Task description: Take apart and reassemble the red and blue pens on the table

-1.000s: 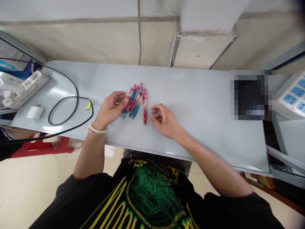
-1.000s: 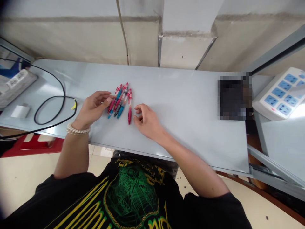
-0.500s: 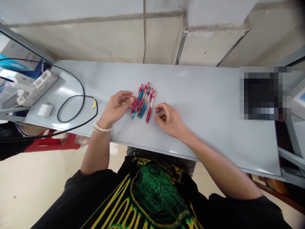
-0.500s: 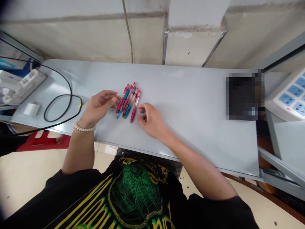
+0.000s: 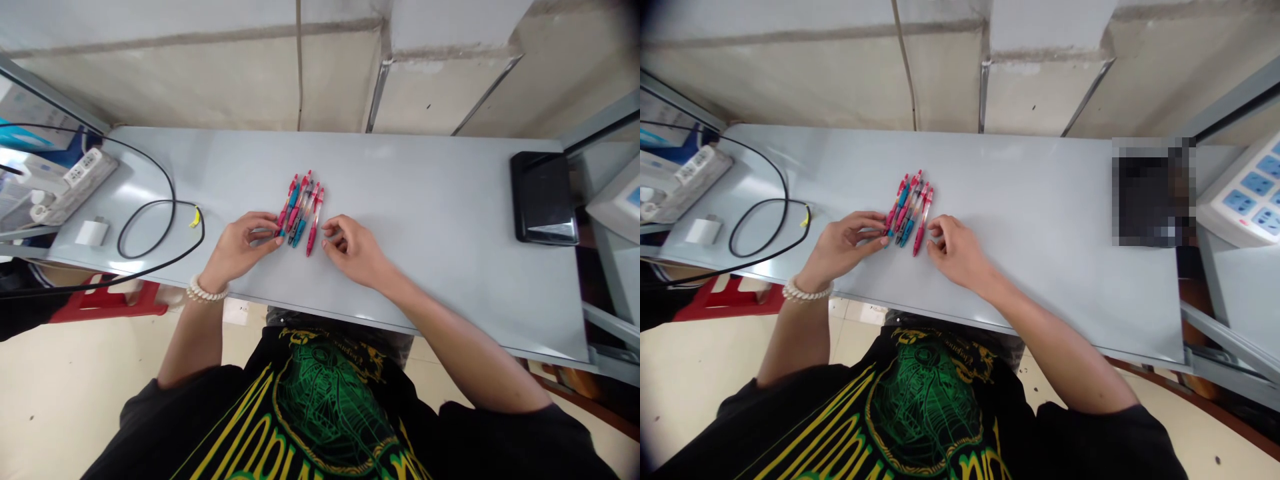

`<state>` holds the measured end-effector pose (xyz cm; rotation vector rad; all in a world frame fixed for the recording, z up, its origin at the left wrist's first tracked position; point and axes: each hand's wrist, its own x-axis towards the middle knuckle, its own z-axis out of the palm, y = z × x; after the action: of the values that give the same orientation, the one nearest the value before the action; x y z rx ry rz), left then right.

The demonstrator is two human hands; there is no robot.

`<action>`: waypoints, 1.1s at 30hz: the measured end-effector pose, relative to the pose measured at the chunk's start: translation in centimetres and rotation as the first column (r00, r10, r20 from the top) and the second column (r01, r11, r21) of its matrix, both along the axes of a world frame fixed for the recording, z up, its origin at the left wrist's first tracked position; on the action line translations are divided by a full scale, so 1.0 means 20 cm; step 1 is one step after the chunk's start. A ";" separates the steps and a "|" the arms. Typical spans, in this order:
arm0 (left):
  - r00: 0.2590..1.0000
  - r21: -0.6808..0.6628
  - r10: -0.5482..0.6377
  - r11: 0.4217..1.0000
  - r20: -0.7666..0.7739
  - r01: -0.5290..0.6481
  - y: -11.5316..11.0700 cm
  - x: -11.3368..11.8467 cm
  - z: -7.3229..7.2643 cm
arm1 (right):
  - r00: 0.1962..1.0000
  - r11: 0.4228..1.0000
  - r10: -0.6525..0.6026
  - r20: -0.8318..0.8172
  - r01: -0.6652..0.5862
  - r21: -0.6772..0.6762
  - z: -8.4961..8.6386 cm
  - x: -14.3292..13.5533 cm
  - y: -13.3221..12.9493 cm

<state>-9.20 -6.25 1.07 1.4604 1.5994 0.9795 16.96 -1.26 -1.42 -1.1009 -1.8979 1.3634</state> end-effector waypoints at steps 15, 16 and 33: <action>0.993 0.045 0.051 0.998 -0.107 -0.047 -0.05 0.00 -0.05 | 1.000 0.998 0.012 0.013 -0.013 0.054 -0.01 0.00 0.00; 0.993 0.049 0.052 0.998 -0.110 -0.047 -0.05 0.00 -0.05 | 1.000 0.999 0.013 0.011 -0.014 0.052 -0.01 0.00 0.00; 0.955 0.108 -0.024 0.993 -0.297 0.058 -0.05 0.01 -0.05 | 0.999 0.996 0.034 0.028 -0.037 0.078 0.00 -0.01 0.00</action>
<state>-9.06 -7.33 0.12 1.7805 1.7366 0.8728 16.79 -1.19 -1.47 -1.0563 -1.9817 1.2871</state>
